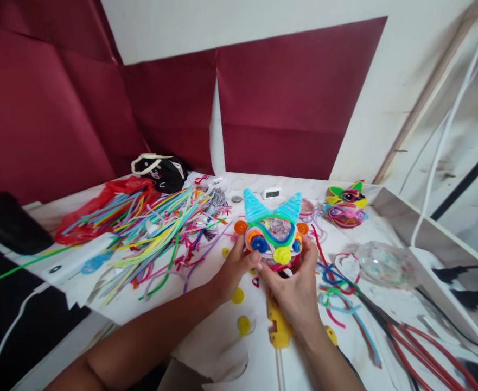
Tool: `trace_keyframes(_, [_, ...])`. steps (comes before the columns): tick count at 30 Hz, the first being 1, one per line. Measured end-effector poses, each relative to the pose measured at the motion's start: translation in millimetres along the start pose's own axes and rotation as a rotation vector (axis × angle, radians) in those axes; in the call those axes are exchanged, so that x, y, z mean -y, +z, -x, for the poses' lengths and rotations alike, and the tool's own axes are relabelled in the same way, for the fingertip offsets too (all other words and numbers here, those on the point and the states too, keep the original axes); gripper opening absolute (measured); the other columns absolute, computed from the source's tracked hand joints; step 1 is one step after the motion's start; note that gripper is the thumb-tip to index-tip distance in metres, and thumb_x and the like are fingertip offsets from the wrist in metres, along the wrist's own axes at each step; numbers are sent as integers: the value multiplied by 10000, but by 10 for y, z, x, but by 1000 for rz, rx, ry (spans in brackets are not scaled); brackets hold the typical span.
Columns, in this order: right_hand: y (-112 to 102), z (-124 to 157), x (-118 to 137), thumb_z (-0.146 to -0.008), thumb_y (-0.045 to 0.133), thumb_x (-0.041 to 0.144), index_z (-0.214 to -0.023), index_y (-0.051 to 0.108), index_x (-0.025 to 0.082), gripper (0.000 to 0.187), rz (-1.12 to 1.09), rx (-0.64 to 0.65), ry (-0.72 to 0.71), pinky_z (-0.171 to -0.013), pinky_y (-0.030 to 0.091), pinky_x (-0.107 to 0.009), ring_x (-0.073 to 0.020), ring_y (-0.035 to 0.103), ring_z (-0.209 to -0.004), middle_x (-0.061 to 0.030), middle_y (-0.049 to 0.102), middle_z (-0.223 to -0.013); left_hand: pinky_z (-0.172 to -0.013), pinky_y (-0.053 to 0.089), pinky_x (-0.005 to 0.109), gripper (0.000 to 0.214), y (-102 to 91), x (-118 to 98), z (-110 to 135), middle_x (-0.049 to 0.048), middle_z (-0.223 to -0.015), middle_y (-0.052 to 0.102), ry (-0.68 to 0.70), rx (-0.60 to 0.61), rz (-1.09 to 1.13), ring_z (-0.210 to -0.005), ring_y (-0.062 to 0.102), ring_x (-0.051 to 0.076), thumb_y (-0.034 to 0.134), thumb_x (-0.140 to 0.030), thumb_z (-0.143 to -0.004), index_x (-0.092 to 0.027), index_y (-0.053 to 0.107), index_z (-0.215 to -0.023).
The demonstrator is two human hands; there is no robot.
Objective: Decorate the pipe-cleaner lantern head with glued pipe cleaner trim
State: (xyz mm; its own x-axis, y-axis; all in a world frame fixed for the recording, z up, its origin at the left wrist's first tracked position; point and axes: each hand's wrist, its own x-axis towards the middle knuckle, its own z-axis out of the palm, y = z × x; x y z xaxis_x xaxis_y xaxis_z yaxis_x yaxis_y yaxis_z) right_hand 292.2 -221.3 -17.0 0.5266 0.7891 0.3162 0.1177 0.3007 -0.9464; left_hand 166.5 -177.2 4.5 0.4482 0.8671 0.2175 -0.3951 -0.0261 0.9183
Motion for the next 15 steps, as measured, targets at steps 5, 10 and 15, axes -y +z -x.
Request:
trace_keyframes(5, [1,-7,42,-538,905,491,-1344,389,240,990,-17,-82,-11,-1038,487,-507,-307,604,-1175,-129,548,-1331,-1134,425,428,744,64,-111,-10,121,-1380,618,-9,38,-2,-1319,547,316,794,-533,-770,-208,511,-1377])
trace_keyframes(10, [-19,-29,79,-561,901,477,-1338,395,241,957,-77,-126,-46,-1068,469,-519,-313,589,-1213,-132,536,-1357,-1137,425,427,563,103,-131,-36,106,-1341,643,-28,76,14,-1311,559,299,769,-482,-815,-223,573,-1275])
trace_keyframes(15, [-43,-45,99,-566,883,489,-1318,412,238,923,-102,-163,-18,-1092,435,-549,-322,575,-1234,-132,535,-1359,-1063,483,436,560,-157,-286,-139,129,-1380,627,15,170,-198,-1257,609,306,590,-504,-931,-222,519,-1410])
